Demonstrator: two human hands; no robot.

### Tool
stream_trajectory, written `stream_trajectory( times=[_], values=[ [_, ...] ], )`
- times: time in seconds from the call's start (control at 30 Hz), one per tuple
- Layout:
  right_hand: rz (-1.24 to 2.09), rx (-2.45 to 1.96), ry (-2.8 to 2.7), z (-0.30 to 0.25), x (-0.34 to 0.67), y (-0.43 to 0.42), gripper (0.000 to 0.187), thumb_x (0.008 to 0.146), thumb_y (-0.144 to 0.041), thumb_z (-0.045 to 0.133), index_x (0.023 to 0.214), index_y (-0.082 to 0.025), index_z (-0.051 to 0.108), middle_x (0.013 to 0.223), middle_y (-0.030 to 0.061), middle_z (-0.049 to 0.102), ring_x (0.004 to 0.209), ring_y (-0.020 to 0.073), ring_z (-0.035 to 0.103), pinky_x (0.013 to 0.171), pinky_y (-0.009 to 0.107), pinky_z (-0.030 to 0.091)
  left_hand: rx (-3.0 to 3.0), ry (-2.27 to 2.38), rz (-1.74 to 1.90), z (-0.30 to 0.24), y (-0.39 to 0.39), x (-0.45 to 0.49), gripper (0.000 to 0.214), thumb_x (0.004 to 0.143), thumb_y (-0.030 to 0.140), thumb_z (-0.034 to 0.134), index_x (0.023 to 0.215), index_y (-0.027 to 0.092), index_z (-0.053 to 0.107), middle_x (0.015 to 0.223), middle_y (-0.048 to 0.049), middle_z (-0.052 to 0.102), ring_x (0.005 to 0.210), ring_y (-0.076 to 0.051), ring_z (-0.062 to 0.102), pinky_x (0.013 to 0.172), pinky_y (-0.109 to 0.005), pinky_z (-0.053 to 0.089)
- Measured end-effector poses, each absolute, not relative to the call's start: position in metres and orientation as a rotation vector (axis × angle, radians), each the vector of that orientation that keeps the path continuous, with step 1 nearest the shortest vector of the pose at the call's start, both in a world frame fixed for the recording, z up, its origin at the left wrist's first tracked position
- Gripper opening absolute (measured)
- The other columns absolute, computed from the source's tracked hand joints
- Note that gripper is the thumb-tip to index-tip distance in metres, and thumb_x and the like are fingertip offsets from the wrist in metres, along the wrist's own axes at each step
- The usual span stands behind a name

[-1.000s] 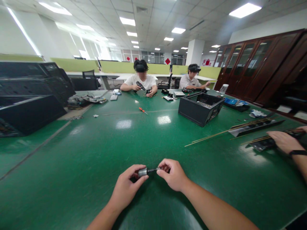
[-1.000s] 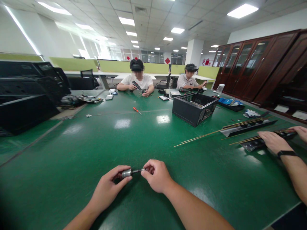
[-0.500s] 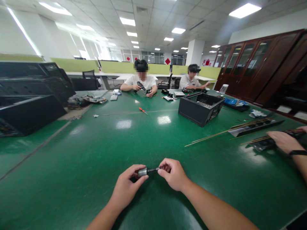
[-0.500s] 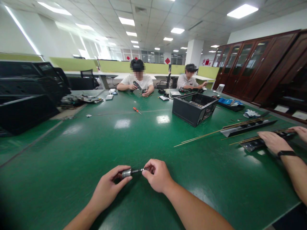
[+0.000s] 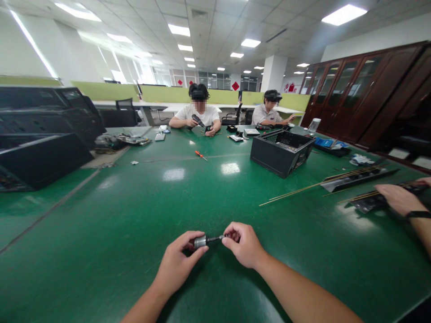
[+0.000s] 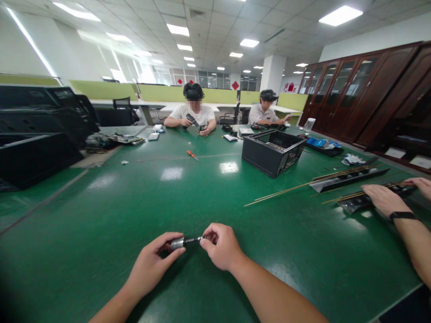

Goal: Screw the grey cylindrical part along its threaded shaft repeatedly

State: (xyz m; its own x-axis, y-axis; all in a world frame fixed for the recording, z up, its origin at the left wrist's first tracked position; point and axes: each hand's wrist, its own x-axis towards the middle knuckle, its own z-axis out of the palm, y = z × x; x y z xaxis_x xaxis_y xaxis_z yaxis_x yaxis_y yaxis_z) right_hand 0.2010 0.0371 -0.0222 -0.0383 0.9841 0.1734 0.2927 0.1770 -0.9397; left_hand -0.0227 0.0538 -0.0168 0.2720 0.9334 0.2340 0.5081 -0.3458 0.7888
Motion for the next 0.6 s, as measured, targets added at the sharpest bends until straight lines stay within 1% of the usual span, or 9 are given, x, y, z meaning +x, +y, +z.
stream_trajectory(
  times=[0.23, 0.6],
  values=[
    [0.926, -1.28, -1.506, -0.0233, 0.2012, 0.0368, 0.002, 0.075, -0.017, 0.067, 0.078, -0.017, 0.067, 0.064, -0.0021, 0.061, 0.057, 0.0116, 0.052, 0.056, 0.023, 0.039, 1.949, 1.293, 0.925, -0.0193, 0.0539, -0.024, 0.032, 0.082, 0.043, 0.07, 0.107, 0.024, 0.07, 0.1, -0.0043, 0.072, 0.082, -0.02, 0.067, 0.077, -0.032, 0.053],
    [0.912, -1.285, -1.51, -0.0212, 0.2027, 0.0374, 0.002, 0.076, -0.018, 0.067, 0.077, -0.018, 0.067, 0.066, -0.0016, 0.062, 0.058, 0.0122, 0.053, 0.057, 0.023, 0.04, 1.961, 1.296, 0.943, -0.0149, 0.0525, -0.0224, 0.032, 0.081, 0.043, 0.07, 0.105, 0.022, 0.071, 0.099, -0.0062, 0.073, 0.081, -0.021, 0.068, 0.076, -0.033, 0.055]
  ],
)
